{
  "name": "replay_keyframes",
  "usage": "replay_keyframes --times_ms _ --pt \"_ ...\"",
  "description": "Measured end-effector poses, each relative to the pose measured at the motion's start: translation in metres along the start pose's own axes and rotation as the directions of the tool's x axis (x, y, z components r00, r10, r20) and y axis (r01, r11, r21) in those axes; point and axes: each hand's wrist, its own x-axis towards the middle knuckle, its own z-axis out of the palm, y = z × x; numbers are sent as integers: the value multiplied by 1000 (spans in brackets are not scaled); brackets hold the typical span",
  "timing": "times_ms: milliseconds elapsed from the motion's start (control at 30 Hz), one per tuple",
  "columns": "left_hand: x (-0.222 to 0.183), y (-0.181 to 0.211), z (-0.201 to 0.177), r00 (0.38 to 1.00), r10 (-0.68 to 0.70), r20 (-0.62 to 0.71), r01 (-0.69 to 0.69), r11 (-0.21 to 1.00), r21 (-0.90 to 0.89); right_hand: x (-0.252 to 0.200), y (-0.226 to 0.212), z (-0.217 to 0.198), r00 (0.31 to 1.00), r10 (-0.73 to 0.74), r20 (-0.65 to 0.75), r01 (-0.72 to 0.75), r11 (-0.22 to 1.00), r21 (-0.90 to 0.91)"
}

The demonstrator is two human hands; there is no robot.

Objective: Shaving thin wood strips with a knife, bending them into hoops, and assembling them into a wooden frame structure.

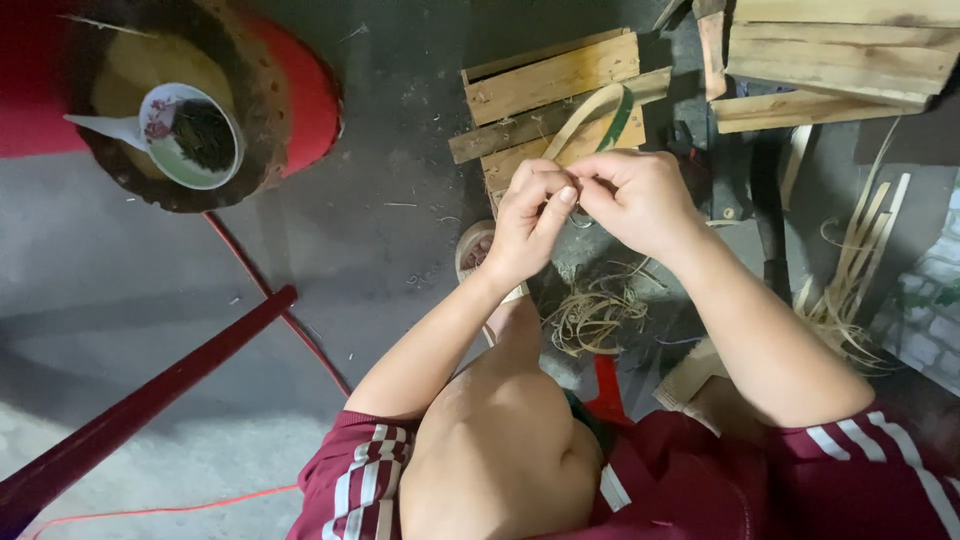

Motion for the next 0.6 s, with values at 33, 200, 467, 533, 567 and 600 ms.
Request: replay_keyframes --times_ms 33,200,467,533,567,600 --pt "0 -1 -1 999 -43 16 43 999 -20 1 -1 -1 998 -57 4 57 998 -39" --pt "7 1 -3 989 -131 65 134 989 -58 0 4 -3 988 -147 49 150 986 -74" --pt "6 -7 -16 939 -323 120 339 928 -155 2 3 -7 990 76 121 -111 944 310" --pt "9 -9 -19 948 -293 123 303 950 -72 2 19 -8 982 94 165 -152 909 389" --pt "11 -10 -21 957 -259 130 260 966 13 3 27 -9 973 105 207 -192 866 462" --pt "11 -10 -21 957 -260 129 261 965 13 4 27 -8 972 105 209 -193 866 462"
